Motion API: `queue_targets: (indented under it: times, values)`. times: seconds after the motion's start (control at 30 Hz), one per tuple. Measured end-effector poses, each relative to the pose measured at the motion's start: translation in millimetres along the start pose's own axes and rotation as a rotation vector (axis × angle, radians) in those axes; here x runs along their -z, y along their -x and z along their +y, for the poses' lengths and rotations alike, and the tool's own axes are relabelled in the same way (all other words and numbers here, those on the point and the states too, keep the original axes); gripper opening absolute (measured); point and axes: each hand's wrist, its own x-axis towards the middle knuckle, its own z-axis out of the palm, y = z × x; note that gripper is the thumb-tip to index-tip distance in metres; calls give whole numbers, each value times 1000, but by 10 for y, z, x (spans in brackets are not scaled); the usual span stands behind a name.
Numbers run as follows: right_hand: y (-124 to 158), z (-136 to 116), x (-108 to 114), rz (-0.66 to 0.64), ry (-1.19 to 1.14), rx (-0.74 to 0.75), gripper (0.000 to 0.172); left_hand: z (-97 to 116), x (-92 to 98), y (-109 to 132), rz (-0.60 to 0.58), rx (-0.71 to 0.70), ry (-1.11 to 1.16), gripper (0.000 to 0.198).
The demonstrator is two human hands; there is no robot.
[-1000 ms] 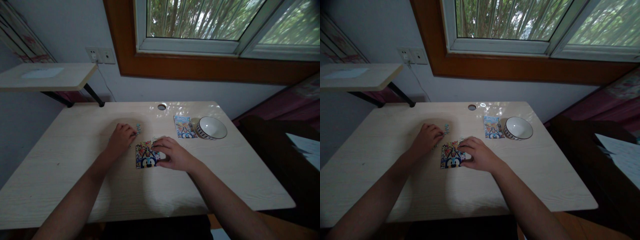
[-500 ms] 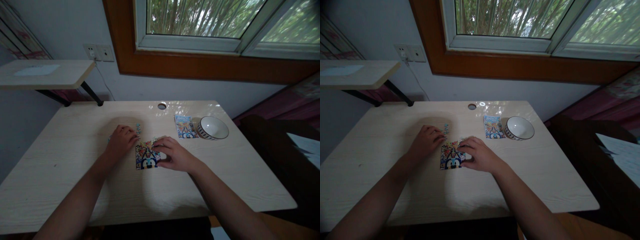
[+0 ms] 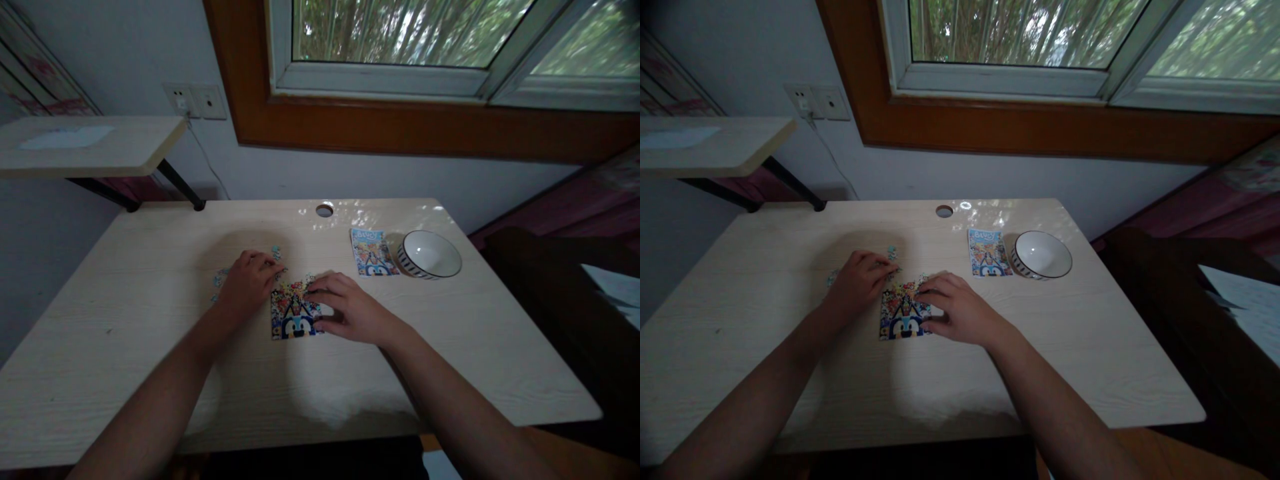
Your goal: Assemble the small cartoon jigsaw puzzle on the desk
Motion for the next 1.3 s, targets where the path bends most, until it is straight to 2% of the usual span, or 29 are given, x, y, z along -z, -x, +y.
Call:
queue_targets:
  times: [0.3,0.5,0.7,1.1,1.3]
  values:
    - [-1,5,0,6,-2,-5,49,1,-46,34,-7,-11,75,29]
    - [-5,0,2,14,1,-6,49,1,3,56,34,21,130,22]
    - [-5,-7,5,8,6,-11,50,19,62,39,4,33,120,18]
    - [2,14,-10,16,-8,-9,46,-2,76,40,1,-20,77,11]
    - [-5,7,-3,15,-3,-5,45,-14,51,40,5,10,93,14]
